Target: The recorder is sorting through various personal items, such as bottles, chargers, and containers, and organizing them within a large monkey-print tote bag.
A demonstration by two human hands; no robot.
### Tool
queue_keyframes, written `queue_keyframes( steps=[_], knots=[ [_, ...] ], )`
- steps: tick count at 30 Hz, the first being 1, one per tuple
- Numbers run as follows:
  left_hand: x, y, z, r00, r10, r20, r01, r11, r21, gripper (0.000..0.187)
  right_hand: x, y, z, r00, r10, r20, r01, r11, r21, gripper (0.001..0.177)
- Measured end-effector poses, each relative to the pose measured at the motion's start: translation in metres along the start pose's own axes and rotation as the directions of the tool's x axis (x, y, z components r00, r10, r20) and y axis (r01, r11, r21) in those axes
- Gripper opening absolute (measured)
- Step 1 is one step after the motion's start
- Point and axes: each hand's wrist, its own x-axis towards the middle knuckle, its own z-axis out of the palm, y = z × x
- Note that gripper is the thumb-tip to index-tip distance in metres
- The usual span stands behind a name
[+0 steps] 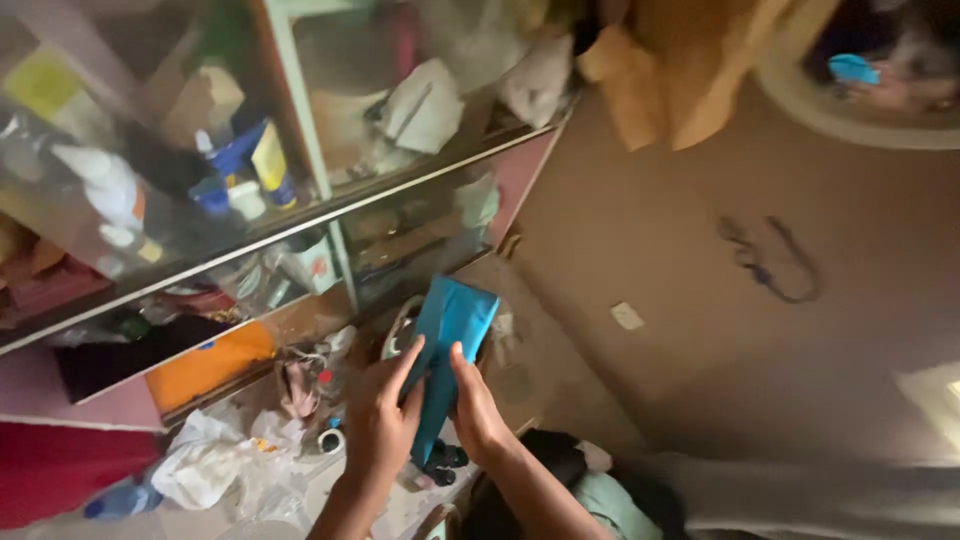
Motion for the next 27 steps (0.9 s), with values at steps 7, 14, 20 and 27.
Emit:
queue_keyframes(
  steps=[7,14,20,27],
  knots=[
    [0.027,0.064,-0.014,0.988,0.120,0.102,-0.111,0.990,-0.091,0.033,-0.042,-0.042,0.001,0.995,-0.097,-0.039,0.095,0.994,-0.045,0.065],
    [0.035,0.092,-0.019,0.945,0.254,0.209,-0.179,0.931,-0.319,0.032,-0.091,-0.060,0.007,0.963,-0.255,-0.084,0.267,0.945,0.188,0.068],
    [0.040,0.098,-0.050,0.830,0.487,0.272,-0.348,0.833,-0.429,0.032,-0.118,-0.029,0.020,0.857,-0.401,-0.323,0.470,0.865,0.174,0.068],
    [0.030,0.081,-0.077,0.627,0.605,0.490,-0.261,0.756,-0.600,0.039,-0.198,0.014,0.089,0.745,-0.450,-0.492,0.620,0.738,0.264,0.068]
  ],
)
